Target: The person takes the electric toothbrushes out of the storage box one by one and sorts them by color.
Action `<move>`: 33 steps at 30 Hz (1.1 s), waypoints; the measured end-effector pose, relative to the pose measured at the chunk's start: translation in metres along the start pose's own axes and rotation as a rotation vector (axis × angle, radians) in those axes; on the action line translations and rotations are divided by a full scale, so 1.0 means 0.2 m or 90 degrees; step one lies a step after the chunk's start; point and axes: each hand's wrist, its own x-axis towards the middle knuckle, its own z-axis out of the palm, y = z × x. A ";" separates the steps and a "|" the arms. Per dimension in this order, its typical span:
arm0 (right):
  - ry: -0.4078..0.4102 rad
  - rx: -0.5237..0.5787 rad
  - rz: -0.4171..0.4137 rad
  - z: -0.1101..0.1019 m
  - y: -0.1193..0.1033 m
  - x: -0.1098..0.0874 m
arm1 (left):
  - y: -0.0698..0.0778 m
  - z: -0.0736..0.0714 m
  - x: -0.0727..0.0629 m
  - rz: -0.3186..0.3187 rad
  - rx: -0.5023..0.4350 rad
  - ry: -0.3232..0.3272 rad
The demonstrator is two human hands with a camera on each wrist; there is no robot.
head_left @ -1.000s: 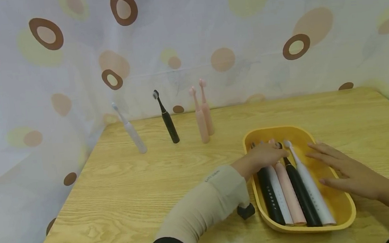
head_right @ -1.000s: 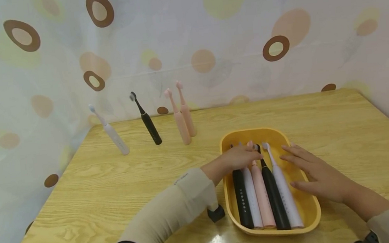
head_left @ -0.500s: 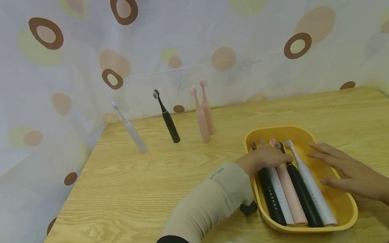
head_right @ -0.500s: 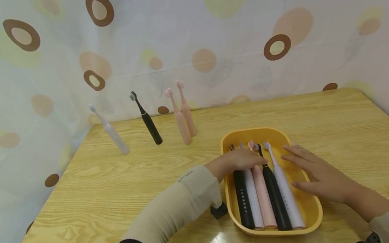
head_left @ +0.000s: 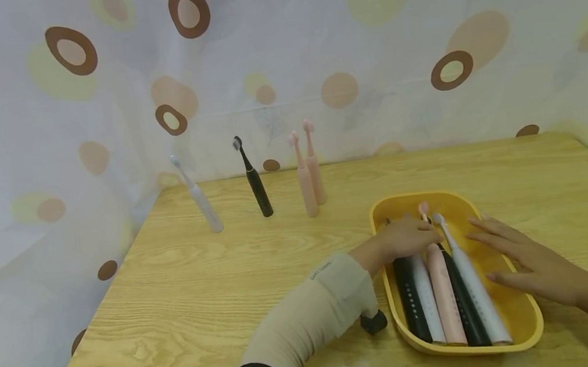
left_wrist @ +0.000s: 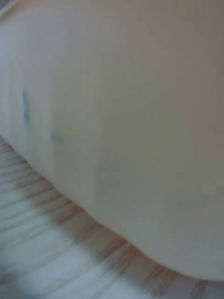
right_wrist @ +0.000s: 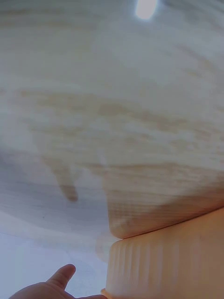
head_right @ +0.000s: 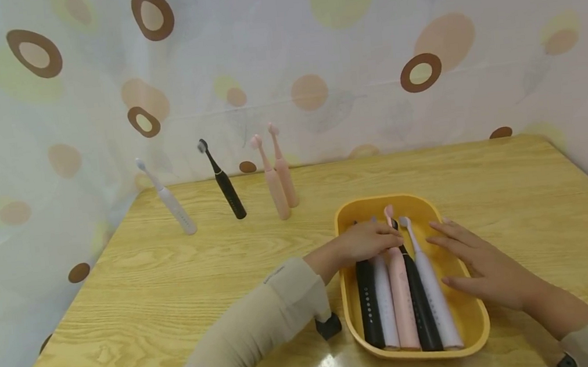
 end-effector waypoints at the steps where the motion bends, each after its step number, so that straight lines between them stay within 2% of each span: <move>1: 0.000 0.003 0.001 0.00 0.00 0.00 | 0.00 0.00 -0.01 0.010 -0.018 0.001; 5: 0.001 0.007 0.001 0.00 -0.01 0.00 | -0.01 -0.01 -0.03 0.046 -0.054 0.023; 11: 0.008 -0.016 -0.007 0.01 -0.01 0.00 | -0.03 -0.01 -0.06 0.120 -0.092 0.067; 23: 0.006 -0.021 -0.014 0.00 0.00 0.00 | -0.05 -0.01 -0.09 0.266 -0.239 0.043; 30: 0.005 -0.007 -0.012 0.00 0.01 0.00 | -0.05 -0.01 -0.10 0.289 -0.241 0.035; 33: 0.002 -0.003 -0.013 0.01 0.01 0.00 | -0.05 -0.01 -0.11 0.300 -0.259 0.029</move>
